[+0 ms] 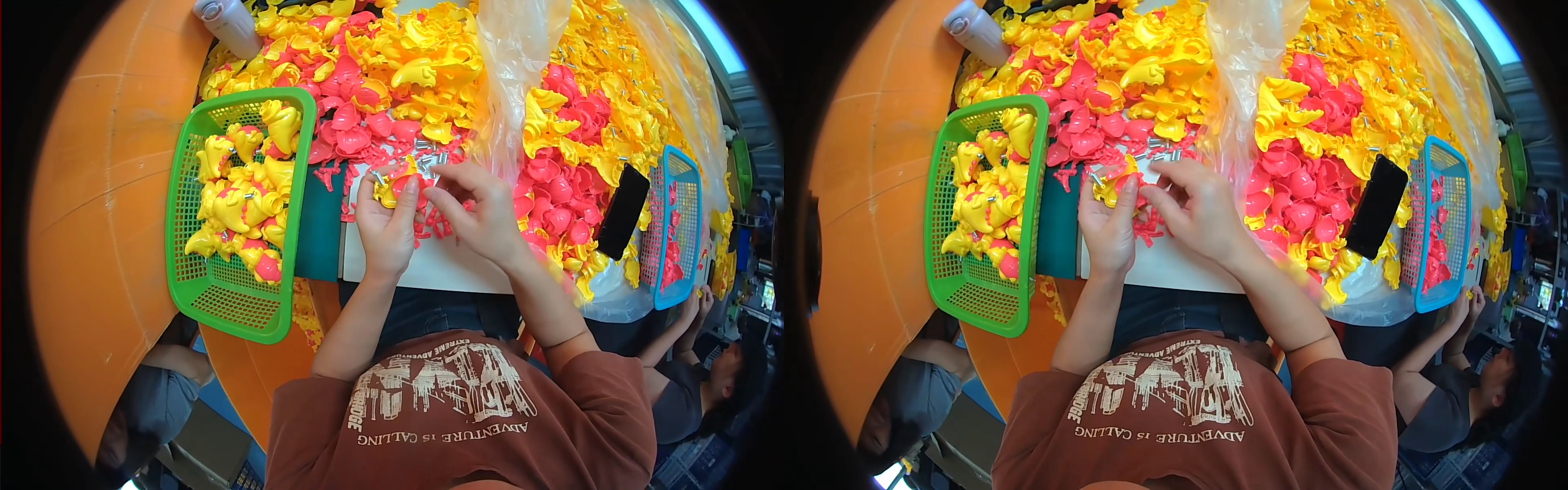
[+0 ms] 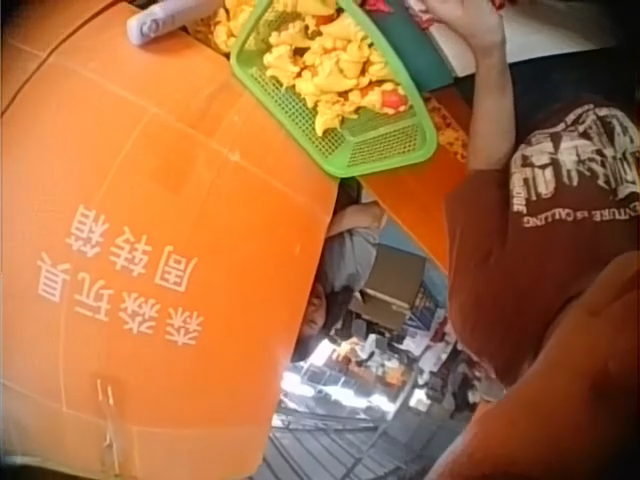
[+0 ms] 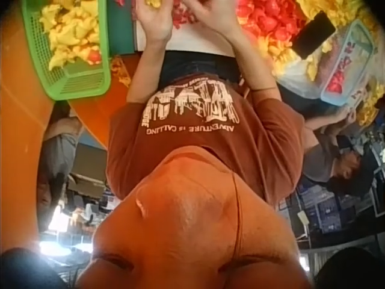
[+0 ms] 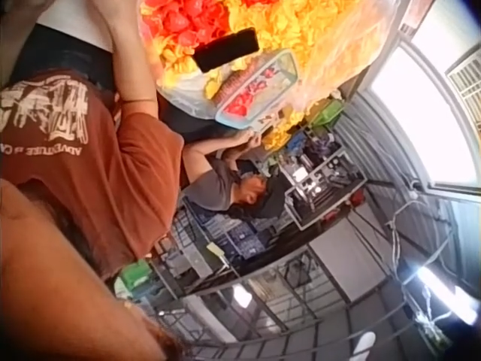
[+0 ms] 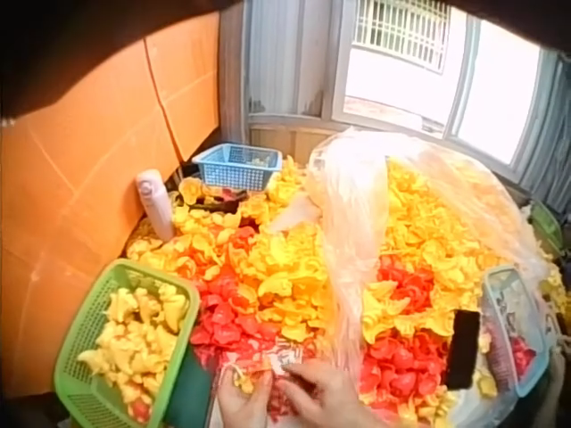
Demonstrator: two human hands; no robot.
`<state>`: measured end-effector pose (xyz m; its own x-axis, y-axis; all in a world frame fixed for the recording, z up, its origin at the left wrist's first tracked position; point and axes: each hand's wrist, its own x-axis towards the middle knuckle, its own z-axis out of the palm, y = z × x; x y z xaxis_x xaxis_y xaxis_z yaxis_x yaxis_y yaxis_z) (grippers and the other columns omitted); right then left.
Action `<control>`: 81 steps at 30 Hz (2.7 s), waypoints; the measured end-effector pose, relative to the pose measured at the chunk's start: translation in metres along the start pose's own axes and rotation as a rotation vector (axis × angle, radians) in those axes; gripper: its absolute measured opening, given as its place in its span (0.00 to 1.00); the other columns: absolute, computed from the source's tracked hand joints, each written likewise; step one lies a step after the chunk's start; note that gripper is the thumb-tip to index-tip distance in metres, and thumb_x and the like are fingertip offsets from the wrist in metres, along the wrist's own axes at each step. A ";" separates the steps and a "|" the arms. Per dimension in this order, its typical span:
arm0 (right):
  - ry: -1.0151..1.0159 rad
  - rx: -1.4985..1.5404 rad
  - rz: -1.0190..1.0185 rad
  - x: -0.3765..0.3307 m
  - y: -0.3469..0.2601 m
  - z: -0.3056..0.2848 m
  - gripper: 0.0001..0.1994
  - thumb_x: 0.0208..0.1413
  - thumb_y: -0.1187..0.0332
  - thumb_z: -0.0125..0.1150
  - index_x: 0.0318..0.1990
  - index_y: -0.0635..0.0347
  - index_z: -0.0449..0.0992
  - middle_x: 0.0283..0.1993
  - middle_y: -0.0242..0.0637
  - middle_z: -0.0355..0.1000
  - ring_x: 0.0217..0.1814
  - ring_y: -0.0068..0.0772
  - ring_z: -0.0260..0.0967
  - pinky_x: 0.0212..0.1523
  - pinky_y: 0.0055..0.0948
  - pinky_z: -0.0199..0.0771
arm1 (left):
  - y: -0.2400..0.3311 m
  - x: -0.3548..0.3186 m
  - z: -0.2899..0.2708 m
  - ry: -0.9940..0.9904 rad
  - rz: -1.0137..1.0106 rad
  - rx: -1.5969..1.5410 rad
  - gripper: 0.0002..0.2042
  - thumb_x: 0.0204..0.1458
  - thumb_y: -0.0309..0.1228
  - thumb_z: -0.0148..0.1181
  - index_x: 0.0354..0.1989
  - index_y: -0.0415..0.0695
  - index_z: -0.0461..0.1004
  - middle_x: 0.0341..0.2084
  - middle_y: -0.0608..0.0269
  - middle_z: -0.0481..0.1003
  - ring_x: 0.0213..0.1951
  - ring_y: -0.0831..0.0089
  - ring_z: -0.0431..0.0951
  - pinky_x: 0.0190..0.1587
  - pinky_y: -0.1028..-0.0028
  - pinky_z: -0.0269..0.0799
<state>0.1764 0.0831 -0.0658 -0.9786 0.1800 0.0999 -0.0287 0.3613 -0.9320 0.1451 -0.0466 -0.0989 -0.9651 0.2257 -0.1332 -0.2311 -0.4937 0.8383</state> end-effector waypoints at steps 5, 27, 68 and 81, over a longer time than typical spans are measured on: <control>-0.121 0.009 0.214 0.006 -0.007 -0.002 0.10 0.49 0.76 0.59 0.41 0.68 0.74 0.28 0.37 0.71 0.25 0.17 0.67 0.24 0.17 0.66 | -0.009 0.001 0.008 -0.008 0.094 -0.015 0.14 0.53 0.24 0.56 0.47 0.39 0.62 0.36 0.60 0.71 0.34 0.81 0.73 0.35 0.82 0.73; 0.122 -0.284 -0.479 0.002 0.002 0.000 0.10 0.45 0.80 0.59 0.38 0.65 0.75 0.32 0.41 0.73 0.32 0.30 0.72 0.32 0.23 0.71 | 0.000 0.007 -0.007 -0.056 -0.299 -0.462 0.13 0.55 0.28 0.53 0.49 0.43 0.64 0.38 0.62 0.72 0.39 0.76 0.74 0.38 0.76 0.74; 0.054 -0.190 -0.325 -0.004 0.000 -0.001 0.05 0.43 0.73 0.63 0.30 0.61 0.76 0.50 0.43 0.64 0.58 0.43 0.56 0.56 0.39 0.53 | 0.009 0.004 0.024 -0.083 -0.263 -0.563 0.26 0.62 0.49 0.24 0.55 0.42 0.59 0.52 0.54 0.64 0.54 0.64 0.65 0.57 0.65 0.61; -0.029 -0.103 -0.315 0.000 -0.003 -0.007 0.06 0.43 0.73 0.63 0.31 0.60 0.76 0.54 0.43 0.61 0.58 0.39 0.55 0.53 0.34 0.53 | 0.021 0.004 0.025 -0.080 -0.246 -0.509 0.25 0.62 0.48 0.23 0.54 0.42 0.59 0.51 0.54 0.65 0.54 0.65 0.65 0.56 0.65 0.62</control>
<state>0.1777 0.0889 -0.0605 -0.9303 0.0189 0.3662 -0.3115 0.4861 -0.8165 0.1400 -0.0347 -0.0685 -0.8677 0.4382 -0.2349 -0.4971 -0.7564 0.4252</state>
